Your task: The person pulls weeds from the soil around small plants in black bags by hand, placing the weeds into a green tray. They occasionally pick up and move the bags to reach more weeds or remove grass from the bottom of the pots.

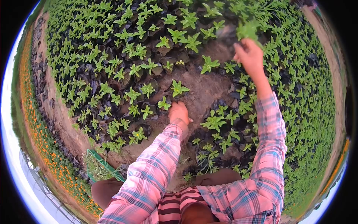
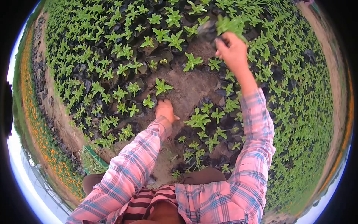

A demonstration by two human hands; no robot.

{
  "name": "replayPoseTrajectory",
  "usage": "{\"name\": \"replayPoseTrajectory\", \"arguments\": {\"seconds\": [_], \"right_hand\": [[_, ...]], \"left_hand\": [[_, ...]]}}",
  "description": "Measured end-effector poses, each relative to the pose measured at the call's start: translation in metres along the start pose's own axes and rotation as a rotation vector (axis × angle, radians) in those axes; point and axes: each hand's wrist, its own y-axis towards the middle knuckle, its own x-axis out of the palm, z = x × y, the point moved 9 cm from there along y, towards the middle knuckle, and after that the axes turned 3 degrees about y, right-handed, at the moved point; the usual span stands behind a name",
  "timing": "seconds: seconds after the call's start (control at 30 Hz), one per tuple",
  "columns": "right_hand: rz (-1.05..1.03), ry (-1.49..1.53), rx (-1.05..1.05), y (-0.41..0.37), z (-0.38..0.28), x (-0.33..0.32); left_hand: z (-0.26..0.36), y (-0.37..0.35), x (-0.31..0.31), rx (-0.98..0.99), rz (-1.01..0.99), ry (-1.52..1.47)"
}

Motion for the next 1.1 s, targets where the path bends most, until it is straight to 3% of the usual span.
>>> {"name": "replayPoseTrajectory", "arguments": {"seconds": [0.13, 0.2, 0.27, 0.3, 0.4, 0.53, 0.6, 0.67, 0.77, 0.8, 0.87, 0.93, 1.0, 1.1], "right_hand": [[-0.287, 0.063, 0.168, -0.081, 0.001, 0.037], [-0.233, -0.095, -0.214, -0.102, -0.012, 0.055], [-0.168, -0.333, -0.382, -0.118, -0.015, 0.077], [-0.156, -0.389, -0.419, -0.123, -0.003, 0.093], [-0.350, -0.633, -0.243, -0.131, 0.040, 0.142], [-0.043, -0.364, -0.418, -0.131, 0.014, 0.106], [-0.146, 0.109, 0.189, -0.122, 0.037, 0.085], [-0.089, 0.192, 0.151, -0.108, 0.015, 0.066], [0.037, -0.179, -0.133, -0.076, -0.027, 0.043], [0.043, -0.180, -0.137, -0.063, -0.025, 0.045], [0.205, -0.440, -0.494, -0.053, -0.053, 0.048], [0.141, -0.457, -0.421, -0.034, -0.023, 0.059], [-0.064, -0.604, -0.400, -0.028, 0.003, 0.082], [0.058, -0.479, -0.388, -0.044, 0.003, 0.069]], "left_hand": [[-0.002, -0.002, 0.000, -0.038, -0.010, 0.010], [0.000, -0.002, -0.004, 0.010, 0.053, 0.031], [0.001, -0.003, -0.006, 0.029, 0.047, 0.036], [0.000, -0.002, -0.006, 0.013, 0.026, 0.047], [0.002, -0.003, -0.004, 0.030, 0.018, 0.039], [-0.001, -0.003, -0.005, 0.005, 0.005, 0.053], [0.001, -0.005, -0.005, 0.007, -0.010, 0.050], [0.000, -0.005, -0.006, -0.010, -0.034, 0.044], [-0.001, -0.006, -0.006, -0.006, -0.034, 0.033], [-0.001, -0.006, -0.008, -0.002, -0.028, 0.034], [0.000, -0.007, -0.008, -0.004, -0.020, 0.028], [0.000, -0.007, -0.008, 0.000, -0.019, 0.026], [-0.001, -0.007, -0.008, -0.001, -0.019, 0.026], [-0.002, -0.005, -0.007, -0.012, -0.013, 0.012]]}}
